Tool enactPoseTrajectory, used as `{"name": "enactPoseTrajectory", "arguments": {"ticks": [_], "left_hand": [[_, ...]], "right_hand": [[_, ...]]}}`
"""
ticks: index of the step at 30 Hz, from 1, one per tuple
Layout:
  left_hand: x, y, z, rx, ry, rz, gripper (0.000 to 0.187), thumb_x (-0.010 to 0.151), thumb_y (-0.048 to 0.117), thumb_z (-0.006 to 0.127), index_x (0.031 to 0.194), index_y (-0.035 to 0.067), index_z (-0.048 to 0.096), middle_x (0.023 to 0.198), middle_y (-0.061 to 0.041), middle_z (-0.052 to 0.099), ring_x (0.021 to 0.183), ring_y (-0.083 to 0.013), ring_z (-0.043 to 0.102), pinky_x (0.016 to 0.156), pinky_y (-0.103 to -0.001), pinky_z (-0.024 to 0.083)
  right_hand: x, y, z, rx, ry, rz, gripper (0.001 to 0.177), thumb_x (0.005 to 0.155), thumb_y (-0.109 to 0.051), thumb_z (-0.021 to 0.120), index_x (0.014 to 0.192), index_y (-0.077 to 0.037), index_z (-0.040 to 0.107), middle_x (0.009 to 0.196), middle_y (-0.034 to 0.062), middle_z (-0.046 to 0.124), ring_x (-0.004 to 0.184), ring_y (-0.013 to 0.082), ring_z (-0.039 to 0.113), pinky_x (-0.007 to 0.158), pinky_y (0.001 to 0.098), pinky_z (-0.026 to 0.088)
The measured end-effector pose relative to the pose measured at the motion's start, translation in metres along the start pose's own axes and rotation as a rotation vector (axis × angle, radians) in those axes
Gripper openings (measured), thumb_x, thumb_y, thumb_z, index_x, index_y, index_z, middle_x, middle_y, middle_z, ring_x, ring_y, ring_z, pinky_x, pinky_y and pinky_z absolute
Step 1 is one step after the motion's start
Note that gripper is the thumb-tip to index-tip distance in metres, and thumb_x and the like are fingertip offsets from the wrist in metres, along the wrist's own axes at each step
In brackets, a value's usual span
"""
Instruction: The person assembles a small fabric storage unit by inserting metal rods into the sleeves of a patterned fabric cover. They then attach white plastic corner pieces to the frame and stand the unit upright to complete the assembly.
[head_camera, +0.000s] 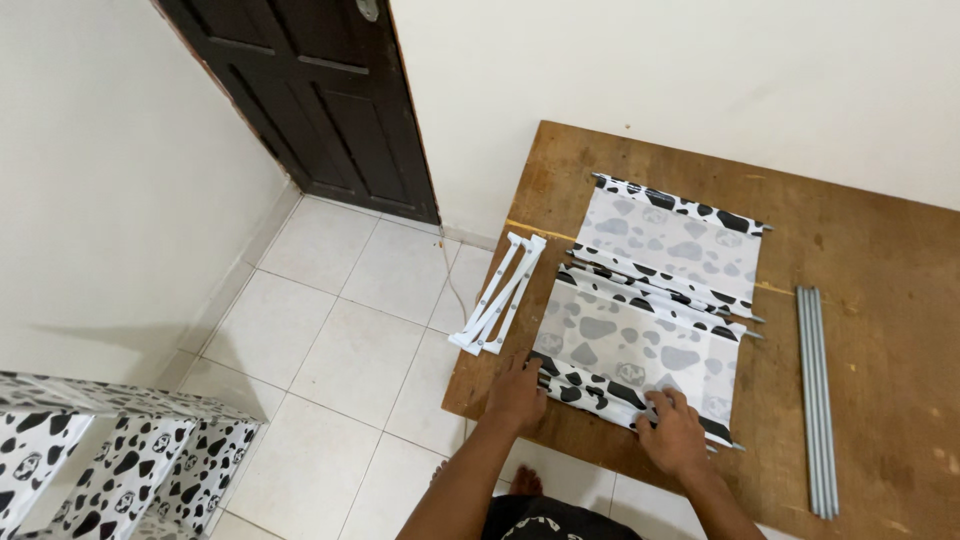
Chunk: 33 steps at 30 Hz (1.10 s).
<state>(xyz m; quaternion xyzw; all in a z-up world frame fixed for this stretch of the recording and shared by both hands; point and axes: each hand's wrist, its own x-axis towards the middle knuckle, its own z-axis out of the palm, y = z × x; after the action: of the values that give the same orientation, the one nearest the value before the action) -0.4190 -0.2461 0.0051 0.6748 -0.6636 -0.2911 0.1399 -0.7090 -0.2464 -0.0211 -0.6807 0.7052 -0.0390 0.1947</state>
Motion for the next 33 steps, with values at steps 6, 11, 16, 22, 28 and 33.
{"name": "enactPoseTrajectory", "arguments": {"ticks": [6, 11, 16, 22, 28, 33], "left_hand": [[-0.0052, -0.0009, -0.0021, -0.002, -0.022, -0.033, 0.054, 0.090, 0.018, 0.065, 0.142, 0.011, 0.049, 0.158, -0.013, 0.036, 0.146, -0.0349, 0.032, 0.120, -0.047, 0.028], [-0.0040, -0.0014, 0.0026, 0.020, -0.020, -0.024, 0.056, 0.090, 0.018, 0.065, 0.143, 0.010, 0.047, 0.159, -0.014, 0.034, 0.147, -0.0350, 0.030, 0.120, -0.047, 0.028], [-0.0047, -0.0018, 0.0028, 0.036, -0.020, -0.016, 0.055, 0.091, 0.018, 0.064, 0.143, 0.010, 0.047, 0.160, -0.014, 0.034, 0.148, -0.0347, 0.030, 0.120, -0.047, 0.027], [-0.0060, 0.0023, -0.0005, 0.035, -0.060, -0.050, 0.058, 0.091, 0.019, 0.064, 0.145, 0.011, 0.044, 0.162, -0.013, 0.030, 0.150, -0.0336, 0.026, 0.122, -0.047, 0.024], [-0.0066, 0.0039, -0.0027, 0.034, -0.054, -0.047, 0.058, 0.092, 0.018, 0.063, 0.146, 0.011, 0.044, 0.162, -0.013, 0.030, 0.151, -0.0326, 0.026, 0.123, -0.045, 0.023], [-0.0082, 0.0043, -0.0030, 0.016, -0.041, -0.049, 0.058, 0.092, 0.018, 0.062, 0.146, 0.011, 0.044, 0.163, -0.013, 0.030, 0.151, -0.0313, 0.025, 0.123, -0.045, 0.023]], "right_hand": [[0.0017, 0.0012, -0.0025, 0.015, -0.010, 0.001, 0.053, 0.086, -0.033, 0.069, 0.137, -0.021, 0.060, 0.154, 0.0104, 0.043, 0.135, 0.0367, 0.049, 0.112, 0.0456, 0.044], [0.0031, 0.0003, -0.0048, 0.025, -0.051, 0.033, 0.054, 0.087, -0.034, 0.068, 0.138, -0.021, 0.059, 0.155, 0.0103, 0.043, 0.134, 0.0363, 0.049, 0.111, 0.0454, 0.044], [0.0018, 0.0007, -0.0047, 0.048, -0.027, 0.026, 0.053, 0.085, -0.033, 0.069, 0.136, -0.022, 0.060, 0.153, 0.0100, 0.043, 0.134, 0.0365, 0.049, 0.110, 0.0458, 0.044], [0.0007, 0.0011, -0.0053, 0.064, -0.011, 0.012, 0.052, 0.085, -0.033, 0.069, 0.135, -0.021, 0.061, 0.152, 0.0099, 0.045, 0.133, 0.0366, 0.050, 0.110, 0.0456, 0.044], [0.0031, 0.0001, -0.0088, 0.055, -0.055, 0.033, 0.053, 0.086, -0.032, 0.069, 0.136, -0.021, 0.060, 0.153, 0.0099, 0.043, 0.134, 0.0365, 0.049, 0.111, 0.0454, 0.044], [0.0065, 0.0027, -0.0065, 0.045, -0.070, 0.036, 0.053, 0.086, -0.033, 0.069, 0.137, -0.021, 0.060, 0.154, 0.0116, 0.041, 0.134, 0.0376, 0.048, 0.112, 0.0459, 0.043]]}}
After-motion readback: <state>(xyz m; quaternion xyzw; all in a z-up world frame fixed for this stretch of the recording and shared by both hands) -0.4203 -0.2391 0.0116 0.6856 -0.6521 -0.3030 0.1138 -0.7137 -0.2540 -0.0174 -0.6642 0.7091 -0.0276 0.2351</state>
